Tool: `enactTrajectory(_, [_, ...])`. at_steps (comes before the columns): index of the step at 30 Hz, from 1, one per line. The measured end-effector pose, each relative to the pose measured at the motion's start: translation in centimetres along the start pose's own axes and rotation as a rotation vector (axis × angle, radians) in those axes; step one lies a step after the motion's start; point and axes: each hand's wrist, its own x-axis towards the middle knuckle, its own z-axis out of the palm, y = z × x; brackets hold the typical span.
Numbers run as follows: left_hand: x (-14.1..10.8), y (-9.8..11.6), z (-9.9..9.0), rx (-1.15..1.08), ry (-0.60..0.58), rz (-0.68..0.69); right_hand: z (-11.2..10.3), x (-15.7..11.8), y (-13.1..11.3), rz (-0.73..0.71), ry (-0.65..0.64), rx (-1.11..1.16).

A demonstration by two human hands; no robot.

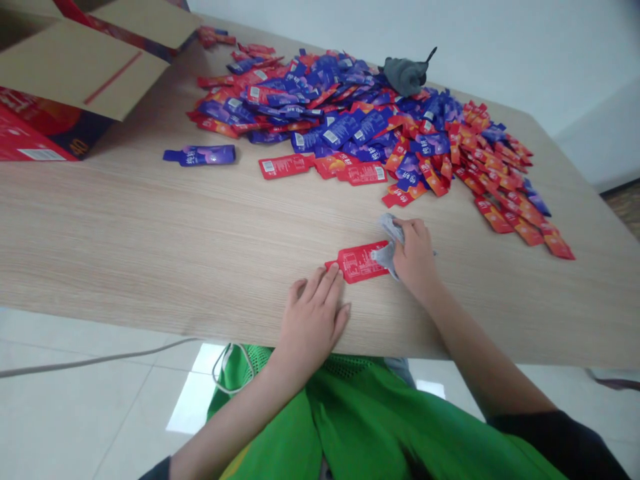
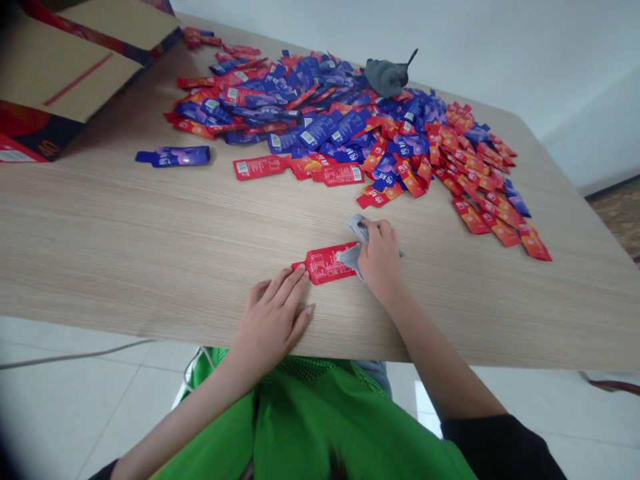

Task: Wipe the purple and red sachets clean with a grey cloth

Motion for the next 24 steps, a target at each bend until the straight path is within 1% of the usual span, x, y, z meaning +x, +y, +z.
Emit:
enactTrajectory(2, [0.0, -0.2, 0.0, 0.018, 0.011, 0.022, 0.4, 0.4, -2.2, -0.090, 0.055, 0.111])
enactTrajectory(3, [0.0, -0.3, 0.0, 0.025, 0.011, 0.032, 0.8, 0.6, -3.6, -0.141, 0.046, 0.138])
enactTrajectory(4, [-0.1, -0.4, 0.0, 0.029, 0.007, 0.040, 1.2, 0.8, -5.0, -0.175, -0.001, 0.124])
enactTrajectory(6, [-0.1, -0.5, -0.1, 0.031, -0.002, 0.046, 2.1, 1.0, -7.2, -0.215, -0.124, 0.007])
enactTrajectory(8, [-0.1, -0.6, -0.1, 0.030, 0.001, 0.041, 2.6, 0.9, -7.9, -0.220, -0.211, -0.124])
enactTrajectory(10, [-0.1, -0.6, -0.1, 0.027, 0.010, 0.040, 2.5, 0.5, -6.8, -0.184, -0.224, -0.198])
enactTrajectory(13, [-0.1, -0.6, -0.1, 0.023, 0.022, 0.044, 1.7, 0.1, -3.5, -0.082, -0.154, -0.203])
enactTrajectory(15, [-0.1, -0.6, -0.1, 0.021, 0.026, 0.047, 1.1, 0.0, -1.5, -0.028, -0.105, -0.147])
enactTrajectory(17, [-0.1, -0.6, -0.1, 0.018, 0.023, 0.049, 0.6, 0.3, -0.7, 0.013, -0.021, -0.038])
enactTrajectory(19, [-0.1, -0.6, -0.1, 0.017, 0.015, 0.048, 0.1, 0.8, -1.3, 0.036, 0.126, 0.092])
enactTrajectory(21, [-0.1, -0.6, -0.1, 0.017, 0.007, 0.042, -0.2, 1.0, -2.9, 0.017, 0.276, 0.201])
enactTrajectory(22, [-0.1, -0.6, -0.1, 0.017, 0.005, 0.039, -0.3, 0.9, -3.9, -0.011, 0.318, 0.240])
enactTrajectory(23, [-0.1, -0.6, -0.1, 0.017, 0.005, 0.036, -0.3, 0.7, -4.7, -0.044, 0.334, 0.270])
enactTrajectory(24, [-0.1, -0.6, -0.1, 0.017, 0.006, 0.034, -0.2, 0.4, -5.4, -0.074, 0.321, 0.294])
